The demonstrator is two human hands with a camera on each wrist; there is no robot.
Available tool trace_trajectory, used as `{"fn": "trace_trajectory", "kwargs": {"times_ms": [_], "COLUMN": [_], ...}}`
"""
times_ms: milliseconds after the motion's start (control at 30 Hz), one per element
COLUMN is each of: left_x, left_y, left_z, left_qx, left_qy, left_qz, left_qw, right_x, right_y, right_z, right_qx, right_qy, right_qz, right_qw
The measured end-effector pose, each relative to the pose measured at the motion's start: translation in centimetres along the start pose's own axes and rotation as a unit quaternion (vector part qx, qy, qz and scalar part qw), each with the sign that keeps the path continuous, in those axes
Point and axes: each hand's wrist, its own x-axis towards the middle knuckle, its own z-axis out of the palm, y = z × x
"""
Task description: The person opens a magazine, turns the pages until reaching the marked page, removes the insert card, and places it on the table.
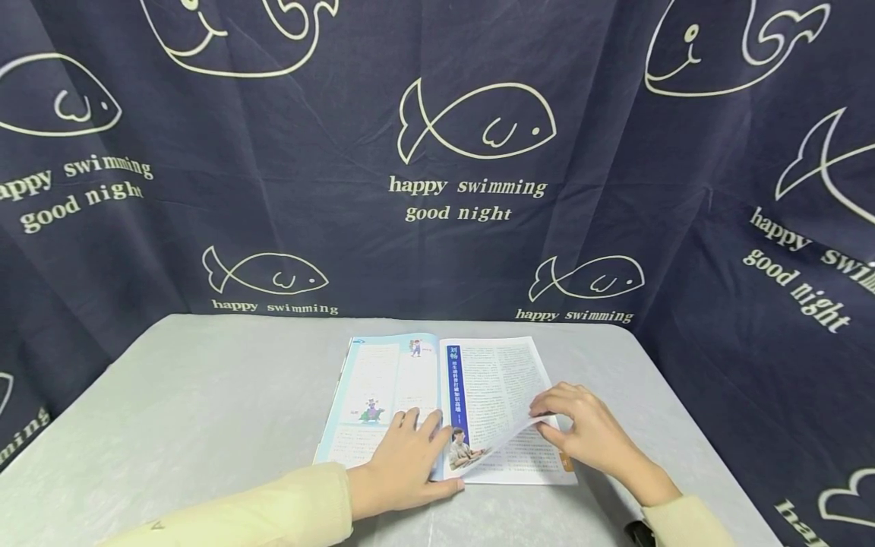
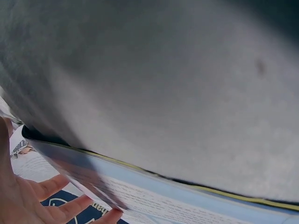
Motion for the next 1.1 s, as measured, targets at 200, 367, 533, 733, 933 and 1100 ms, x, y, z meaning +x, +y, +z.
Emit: {"fn": "trace_trajectory", "kwargs": {"times_ms": [200,367,533,733,933,1100], "left_x": [0.00,-0.03,-0.01,0.05,0.03,-0.02], "left_y": [0.11,0.08,0.08,0.11,0.19,0.24], "left_z": [-0.20,-0.27,-0.21,-0.19,-0.12,-0.10], "left_qx": [-0.003,-0.014,-0.015,-0.010,-0.012,-0.014], "left_qy": [-0.016,-0.014,-0.014,-0.017,-0.008,0.006], "left_qz": [-0.003,-0.007,-0.011,-0.010,-0.013,-0.018], "left_qw": [0.9999,0.9998,0.9997,0.9998,0.9998,0.9997], "right_x": [0.00,-0.19,-0.22,-0.08,-0.22,-0.28], "right_y": [-0.06,0.01,0.00,-0.18,-0.11,0.03], "right_z": [0.03,-0.01,-0.12,-0.38,-0.60,-0.64], "right_qx": [0.001,0.005,0.011,0.001,-0.012,-0.020], "right_qy": [0.001,0.001,0.001,0.015,0.015,0.025], "right_qz": [0.002,0.010,0.022,0.028,0.063,0.072], "right_qw": [1.000,1.000,1.000,1.000,0.998,0.997]}}
